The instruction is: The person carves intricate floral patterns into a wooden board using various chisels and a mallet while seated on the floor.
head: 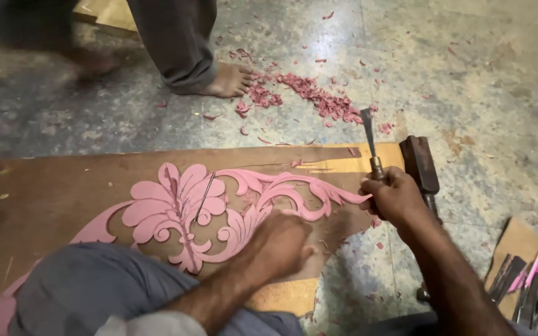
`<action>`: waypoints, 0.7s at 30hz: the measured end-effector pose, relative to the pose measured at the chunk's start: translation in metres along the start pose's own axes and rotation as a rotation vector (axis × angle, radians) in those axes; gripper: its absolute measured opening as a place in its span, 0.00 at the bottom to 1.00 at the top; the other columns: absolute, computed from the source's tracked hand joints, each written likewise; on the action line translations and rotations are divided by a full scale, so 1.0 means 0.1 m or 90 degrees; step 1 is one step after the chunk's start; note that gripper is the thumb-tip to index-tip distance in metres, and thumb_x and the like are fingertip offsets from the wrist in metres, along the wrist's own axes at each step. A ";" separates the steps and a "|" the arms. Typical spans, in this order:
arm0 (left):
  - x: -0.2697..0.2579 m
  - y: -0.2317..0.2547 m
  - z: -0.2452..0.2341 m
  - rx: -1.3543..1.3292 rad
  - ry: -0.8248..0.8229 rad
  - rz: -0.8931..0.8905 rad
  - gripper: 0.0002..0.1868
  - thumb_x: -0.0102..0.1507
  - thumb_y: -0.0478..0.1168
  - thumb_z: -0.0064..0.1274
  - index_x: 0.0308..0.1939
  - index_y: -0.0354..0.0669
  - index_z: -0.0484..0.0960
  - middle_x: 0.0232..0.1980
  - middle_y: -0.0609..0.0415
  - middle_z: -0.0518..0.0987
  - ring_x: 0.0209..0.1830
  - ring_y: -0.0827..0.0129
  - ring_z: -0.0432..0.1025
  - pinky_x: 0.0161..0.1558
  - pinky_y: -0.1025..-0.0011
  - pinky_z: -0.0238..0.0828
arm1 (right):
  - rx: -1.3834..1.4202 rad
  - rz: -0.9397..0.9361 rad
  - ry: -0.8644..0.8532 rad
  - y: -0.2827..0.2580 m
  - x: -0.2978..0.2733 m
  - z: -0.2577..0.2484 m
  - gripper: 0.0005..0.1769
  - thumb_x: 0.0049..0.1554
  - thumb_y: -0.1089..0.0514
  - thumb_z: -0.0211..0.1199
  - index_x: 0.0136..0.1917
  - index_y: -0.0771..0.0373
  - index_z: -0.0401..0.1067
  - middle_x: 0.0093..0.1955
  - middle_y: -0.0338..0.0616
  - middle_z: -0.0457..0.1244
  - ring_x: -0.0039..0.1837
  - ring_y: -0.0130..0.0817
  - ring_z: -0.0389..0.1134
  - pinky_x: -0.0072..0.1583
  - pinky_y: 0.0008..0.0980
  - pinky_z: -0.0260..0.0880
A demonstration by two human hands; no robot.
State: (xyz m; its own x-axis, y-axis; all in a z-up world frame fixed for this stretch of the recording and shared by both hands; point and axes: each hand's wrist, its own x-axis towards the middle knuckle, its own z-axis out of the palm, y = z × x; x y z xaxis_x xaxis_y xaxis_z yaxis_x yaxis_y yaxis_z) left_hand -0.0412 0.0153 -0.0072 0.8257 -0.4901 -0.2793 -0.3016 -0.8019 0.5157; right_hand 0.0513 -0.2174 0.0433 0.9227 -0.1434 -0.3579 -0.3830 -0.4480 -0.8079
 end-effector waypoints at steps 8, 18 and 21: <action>0.07 -0.10 -0.11 0.133 0.172 -0.079 0.47 0.50 0.53 0.67 0.63 0.23 0.68 0.72 0.21 0.57 0.77 0.27 0.50 0.70 0.39 0.46 | -0.052 -0.019 -0.085 0.06 0.02 0.19 0.10 0.57 0.60 0.63 0.49 0.69 0.70 0.38 0.49 0.68 0.35 0.35 0.70 0.36 0.32 0.67; -0.07 0.01 -0.33 -0.011 0.096 -0.067 0.16 0.61 0.47 0.57 0.43 0.37 0.85 0.43 0.40 0.83 0.45 0.45 0.78 0.49 0.51 0.73 | -0.137 -0.044 -0.164 0.11 -0.07 0.21 0.09 0.54 0.60 0.64 0.46 0.68 0.72 0.37 0.45 0.67 0.34 0.34 0.69 0.38 0.35 0.71; 0.02 -0.32 -0.39 -0.018 0.195 -0.144 0.13 0.61 0.44 0.53 0.42 0.40 0.86 0.42 0.41 0.84 0.45 0.46 0.79 0.49 0.50 0.72 | -0.131 -0.075 -0.199 0.10 -0.13 0.27 0.10 0.53 0.59 0.65 0.47 0.66 0.75 0.36 0.44 0.68 0.35 0.31 0.69 0.38 0.34 0.73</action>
